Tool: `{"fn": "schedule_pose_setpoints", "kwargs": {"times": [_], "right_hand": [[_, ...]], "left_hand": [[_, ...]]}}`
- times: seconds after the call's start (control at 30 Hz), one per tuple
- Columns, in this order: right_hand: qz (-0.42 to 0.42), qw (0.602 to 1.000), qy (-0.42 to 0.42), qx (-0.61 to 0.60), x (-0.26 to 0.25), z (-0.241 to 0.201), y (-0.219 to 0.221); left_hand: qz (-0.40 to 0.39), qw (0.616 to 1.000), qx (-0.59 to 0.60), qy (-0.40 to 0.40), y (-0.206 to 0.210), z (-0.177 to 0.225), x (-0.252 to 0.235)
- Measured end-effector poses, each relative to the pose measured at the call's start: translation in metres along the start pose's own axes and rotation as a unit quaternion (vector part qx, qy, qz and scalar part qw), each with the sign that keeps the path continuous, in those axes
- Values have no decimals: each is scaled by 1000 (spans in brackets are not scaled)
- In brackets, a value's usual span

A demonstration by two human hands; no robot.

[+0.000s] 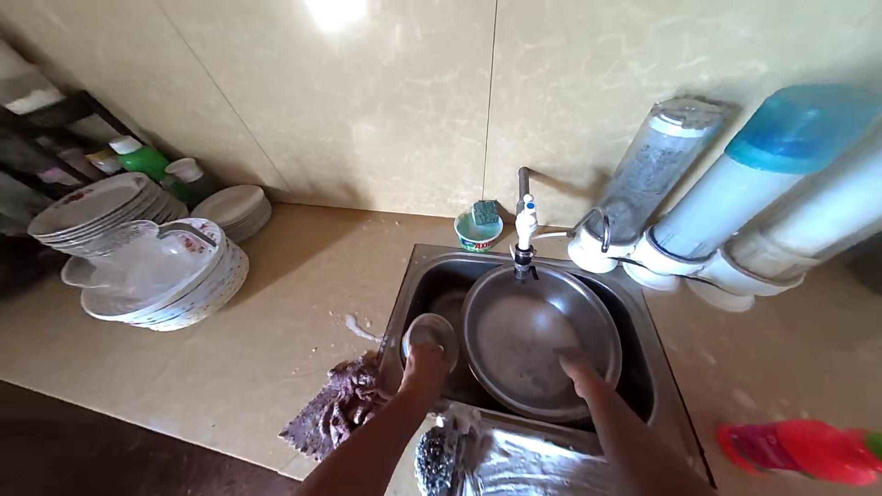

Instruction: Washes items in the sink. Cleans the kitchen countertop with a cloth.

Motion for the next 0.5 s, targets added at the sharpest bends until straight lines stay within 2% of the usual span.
{"fn": "schedule_pose_setpoints", "kwargs": {"times": [0.07, 0.17, 0.27, 0.3, 0.33, 0.4, 0.5], "right_hand": [[-13, 999, 34, -15, -2, 3, 24], [-118, 987, 23, -104, 27, -19, 63], [-307, 919, 0, -249, 58, -66, 93], [-348, 899, -2, -266, 68, -79, 95], [-360, 896, -13, -258, 74, -89, 94], [-303, 927, -41, -219, 74, -95, 83], [-127, 975, -26, -179, 40, -64, 55]], "left_hand": [[10, 1000, -2, 11, 9, -5, -9], [14, 1000, 14, 9, 11, -14, -17], [16, 999, 34, 24, 12, -17, -21], [27, 998, 57, 29, 13, -18, -21], [35, 996, 79, 31, 13, -19, -21], [40, 993, 109, 20, 15, -20, -26], [27, 990, 138, -33, 23, -10, -40]]}}
Point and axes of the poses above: each hand's wrist, its own x-axis away from the middle knuckle, its own y-axis out of the palm, z = x × y, the point moved 2 cm from there along -x, towards the middle knuckle, and after that the axes turned 2 degrees about z, right-handed, at the moved point
